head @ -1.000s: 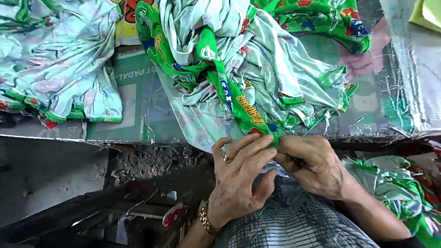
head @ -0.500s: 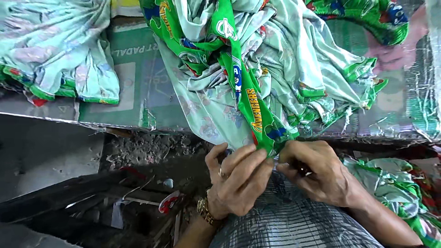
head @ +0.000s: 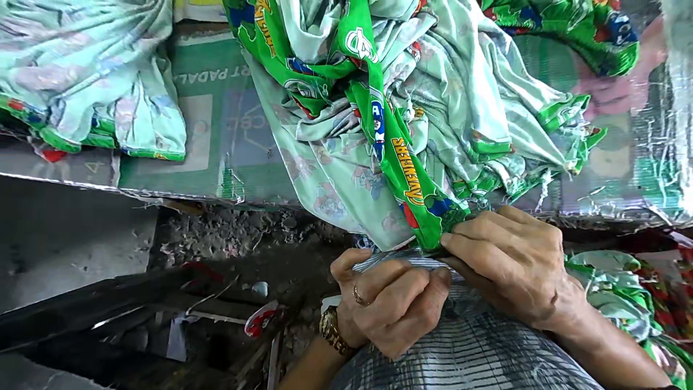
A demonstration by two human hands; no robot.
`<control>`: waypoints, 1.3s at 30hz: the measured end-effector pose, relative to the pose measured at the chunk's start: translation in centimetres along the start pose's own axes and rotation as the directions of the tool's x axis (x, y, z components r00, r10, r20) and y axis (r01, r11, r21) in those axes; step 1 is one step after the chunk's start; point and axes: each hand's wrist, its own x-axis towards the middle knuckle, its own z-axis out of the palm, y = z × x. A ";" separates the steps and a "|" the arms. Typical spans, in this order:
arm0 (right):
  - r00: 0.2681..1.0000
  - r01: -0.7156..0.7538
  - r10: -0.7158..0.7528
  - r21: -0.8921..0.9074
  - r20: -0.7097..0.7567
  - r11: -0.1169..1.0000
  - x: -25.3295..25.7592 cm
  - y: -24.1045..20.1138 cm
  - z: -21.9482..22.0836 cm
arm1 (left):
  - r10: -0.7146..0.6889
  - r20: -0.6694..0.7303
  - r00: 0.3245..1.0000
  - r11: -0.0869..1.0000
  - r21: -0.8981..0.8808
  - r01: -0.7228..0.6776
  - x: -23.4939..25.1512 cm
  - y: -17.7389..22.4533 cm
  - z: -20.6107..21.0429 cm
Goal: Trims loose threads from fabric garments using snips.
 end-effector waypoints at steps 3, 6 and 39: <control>1.000 0.009 -0.009 -0.003 -0.015 1.000 0.0 0.2 0.1 | 0.007 0.012 1.000 1.000 -0.001 -0.007 0.2 -0.1 0.3; 1.000 0.008 -0.008 0.018 -0.024 1.000 -0.2 0.4 0.3 | 0.013 0.018 1.000 0.999 -0.032 -0.013 0.3 0.1 0.3; 0.891 -0.040 -0.009 -0.099 -0.455 0.994 0.2 2.0 -0.1 | -0.377 -0.246 0.893 0.746 -0.652 0.136 5.2 -1.0 1.7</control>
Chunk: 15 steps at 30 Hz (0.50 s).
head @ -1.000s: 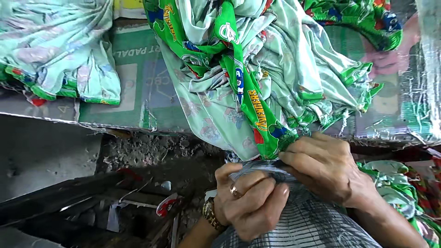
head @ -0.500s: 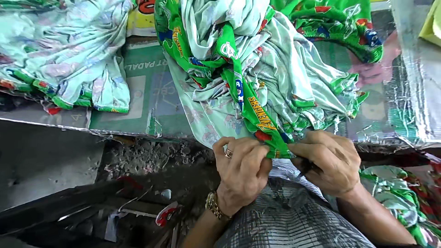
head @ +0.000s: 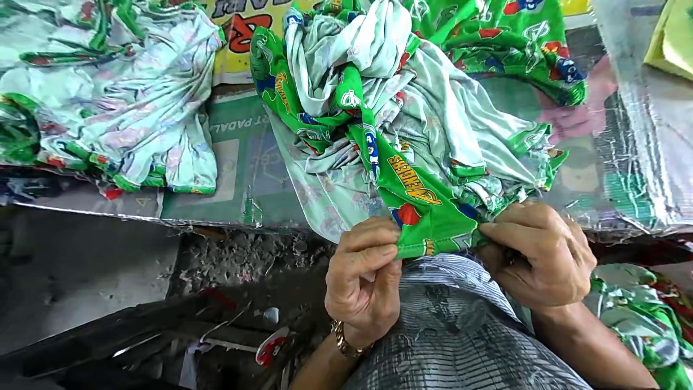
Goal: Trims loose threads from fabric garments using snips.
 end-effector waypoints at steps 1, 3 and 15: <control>1.000 0.003 -0.002 0.009 -0.006 1.000 0.0 0.0 0.0 | -0.007 0.000 1.000 1.000 -0.010 0.007 0.0 0.1 0.0; 1.000 0.013 -0.013 0.030 -0.006 0.999 0.1 -0.1 0.2 | -0.057 0.002 0.998 0.997 -0.047 0.057 0.1 0.4 0.1; 0.996 -0.080 0.060 0.414 0.061 0.907 2.3 -2.2 1.1 | -0.321 0.040 0.946 0.880 -0.357 0.313 0.1 1.2 1.6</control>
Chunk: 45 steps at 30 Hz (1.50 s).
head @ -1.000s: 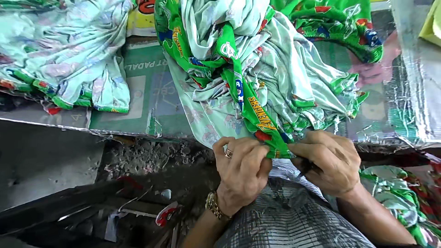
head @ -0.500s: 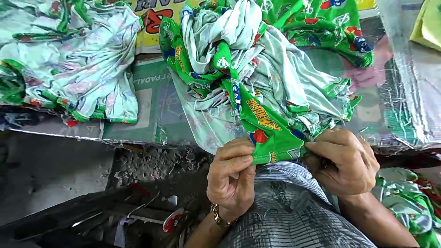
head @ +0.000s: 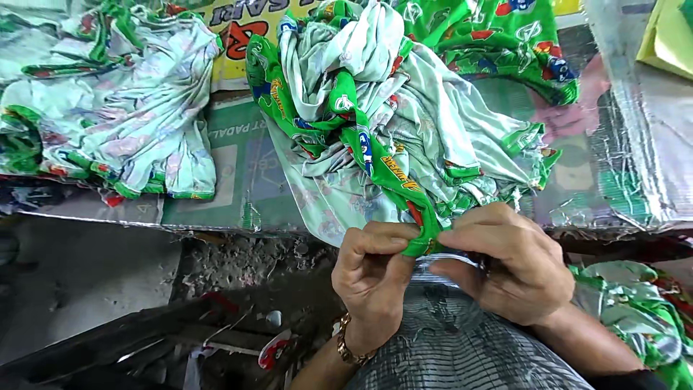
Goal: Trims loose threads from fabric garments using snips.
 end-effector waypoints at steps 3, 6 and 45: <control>0.999 0.031 -0.031 -0.038 -0.015 0.999 0.3 0.3 0.6 | -0.003 0.010 1.000 0.999 0.032 0.003 -0.1 -0.2 -0.1; 0.990 -0.139 0.129 0.231 0.056 0.963 0.7 0.4 0.1 | -0.066 -0.039 0.997 0.997 -0.034 0.065 0.0 -0.2 -0.3; 0.874 -0.485 0.408 0.419 0.265 0.767 -0.2 3.0 -2.7 | -0.247 0.253 0.935 0.844 0.530 0.080 10.6 4.4 -3.3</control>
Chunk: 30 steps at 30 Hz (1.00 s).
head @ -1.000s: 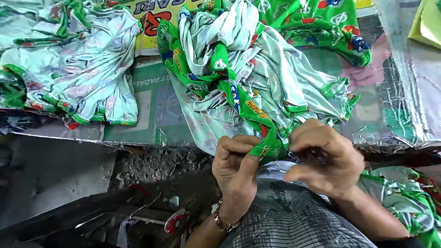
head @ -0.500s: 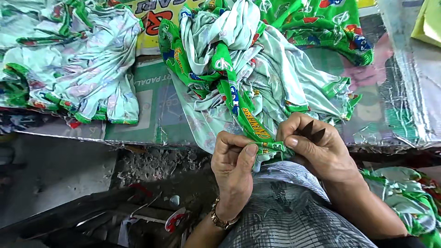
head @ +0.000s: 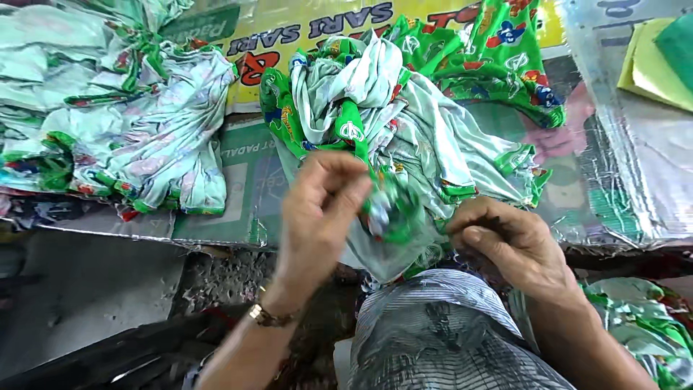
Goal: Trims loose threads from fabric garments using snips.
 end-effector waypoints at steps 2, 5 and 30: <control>0.999 0.012 -0.013 -0.022 -0.033 1.000 -0.2 -0.1 -0.7 | 0.111 -0.080 0.991 0.992 0.071 -0.106 4.4 1.3 -2.3; 0.995 0.032 -0.037 -0.053 -0.094 0.998 -0.6 -0.2 -1.2 | 0.357 -0.085 0.930 0.905 0.276 -0.322 10.1 1.9 -4.2; 0.993 -0.005 -0.104 -0.924 -0.049 0.383 -0.1 2.2 -2.5 | 0.123 0.530 0.839 0.298 0.787 -0.540 6.8 -4.7 -1.2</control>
